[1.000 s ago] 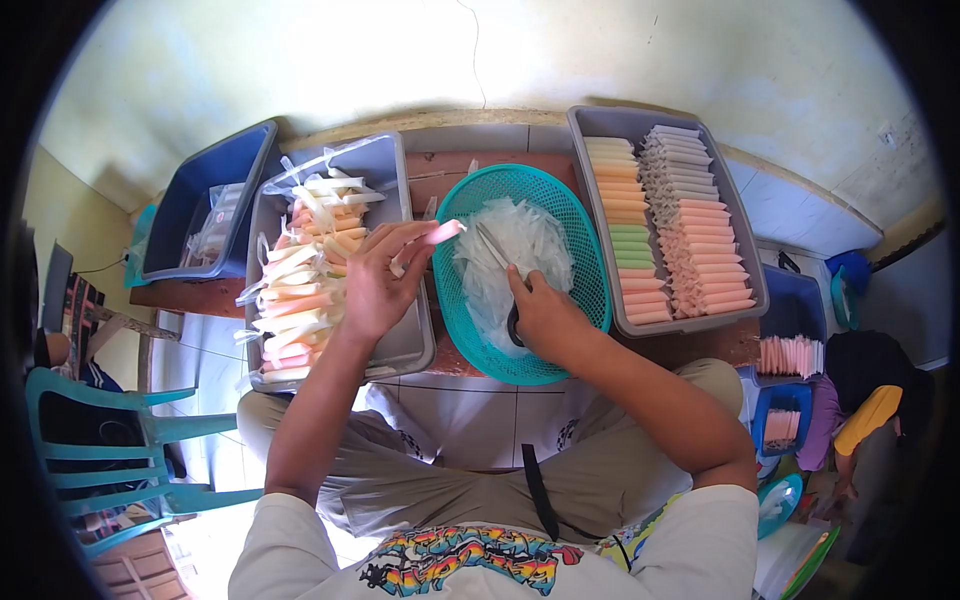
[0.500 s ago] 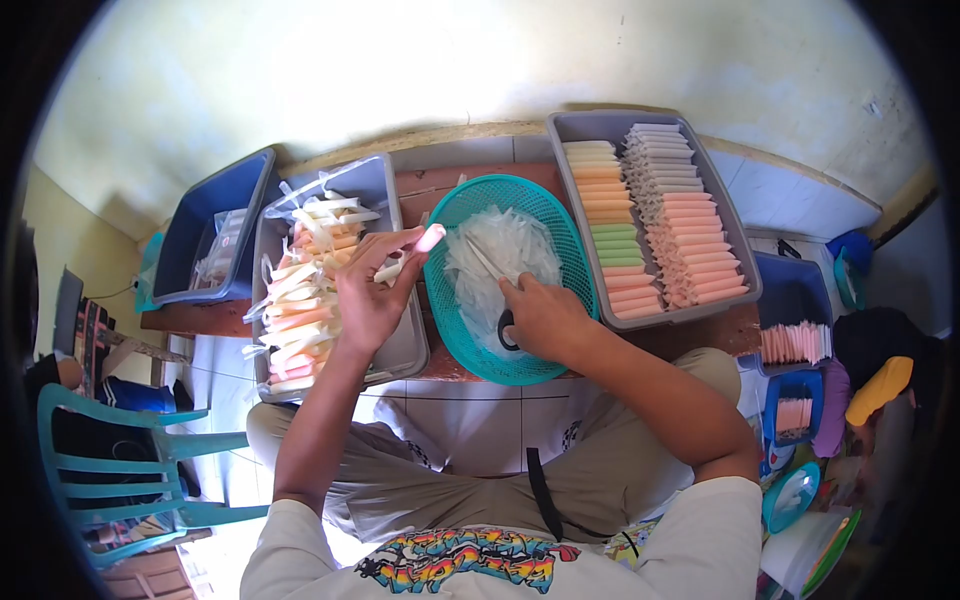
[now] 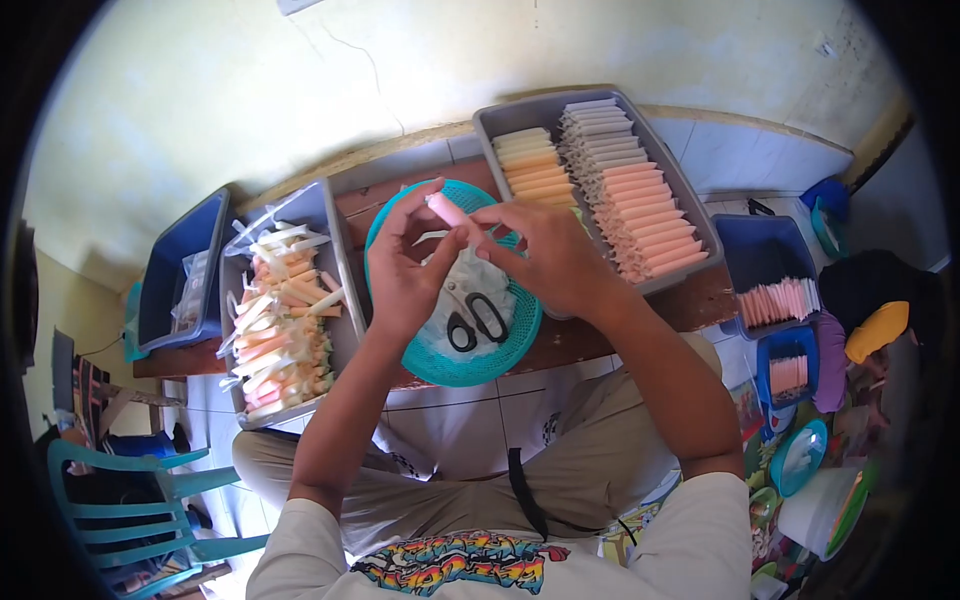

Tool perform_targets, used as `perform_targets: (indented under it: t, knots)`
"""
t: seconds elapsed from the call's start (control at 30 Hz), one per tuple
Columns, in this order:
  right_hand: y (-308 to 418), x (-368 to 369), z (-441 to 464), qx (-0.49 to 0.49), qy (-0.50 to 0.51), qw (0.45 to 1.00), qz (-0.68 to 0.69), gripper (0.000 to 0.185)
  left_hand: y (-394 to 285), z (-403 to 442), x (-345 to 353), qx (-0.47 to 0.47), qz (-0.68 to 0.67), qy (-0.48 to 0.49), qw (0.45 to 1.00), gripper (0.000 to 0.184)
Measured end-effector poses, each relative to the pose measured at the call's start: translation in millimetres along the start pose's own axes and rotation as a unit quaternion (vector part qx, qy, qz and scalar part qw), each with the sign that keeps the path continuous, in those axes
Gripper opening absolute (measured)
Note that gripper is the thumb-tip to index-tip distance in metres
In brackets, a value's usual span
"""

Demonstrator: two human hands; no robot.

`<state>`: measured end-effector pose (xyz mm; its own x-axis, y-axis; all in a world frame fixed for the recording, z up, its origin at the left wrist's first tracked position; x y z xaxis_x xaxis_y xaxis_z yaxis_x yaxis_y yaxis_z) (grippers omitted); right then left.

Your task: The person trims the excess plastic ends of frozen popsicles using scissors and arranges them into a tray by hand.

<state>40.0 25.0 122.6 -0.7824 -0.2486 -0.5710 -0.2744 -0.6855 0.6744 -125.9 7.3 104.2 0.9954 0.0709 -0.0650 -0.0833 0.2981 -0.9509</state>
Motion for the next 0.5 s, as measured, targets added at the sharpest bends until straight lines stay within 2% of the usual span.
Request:
perform_targets:
  t: [0.2, 0.33, 0.4, 0.47, 0.5]
  knots:
    - [-23, -43, -15, 0.032, -0.032, 0.999, -0.012, 0.031, 20, 20, 52, -0.02, -0.082, 0.019, 0.996, 0.047]
    - [-39, -65, -30, 0.007, -0.056, 0.994, -0.098, 0.023, 39, 28, 70, -0.036, 0.004, 0.027, 0.999, 0.036]
    - [-50, -69, -37, 0.024, -0.047, 0.992, -0.115, 0.022, 44, 30, 77, -0.052, 0.035, 0.035, 0.997, 0.033]
    - [-60, -71, -43, 0.039, -0.037, 0.99, -0.131, 0.02, 31, 30, 86, 0.025, 0.206, 0.034, 0.978, 0.029]
    - [-66, -71, -46, 0.042, -0.028, 0.988, -0.149, 0.019, 33, 31, 88, 0.024, 0.207, 0.038, 0.977, 0.029]
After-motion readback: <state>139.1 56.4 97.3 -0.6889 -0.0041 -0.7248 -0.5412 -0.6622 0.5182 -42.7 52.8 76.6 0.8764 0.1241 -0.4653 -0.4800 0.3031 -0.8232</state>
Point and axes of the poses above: each hand's wrist, its own z-axis towards the middle knuckle, its own x-axis out of the palm, y = z × x, the point moved 9 cm from there along z, towards the middle knuckle, and after that the axes turned 11 degrees about -x, right-handed, at the moved point
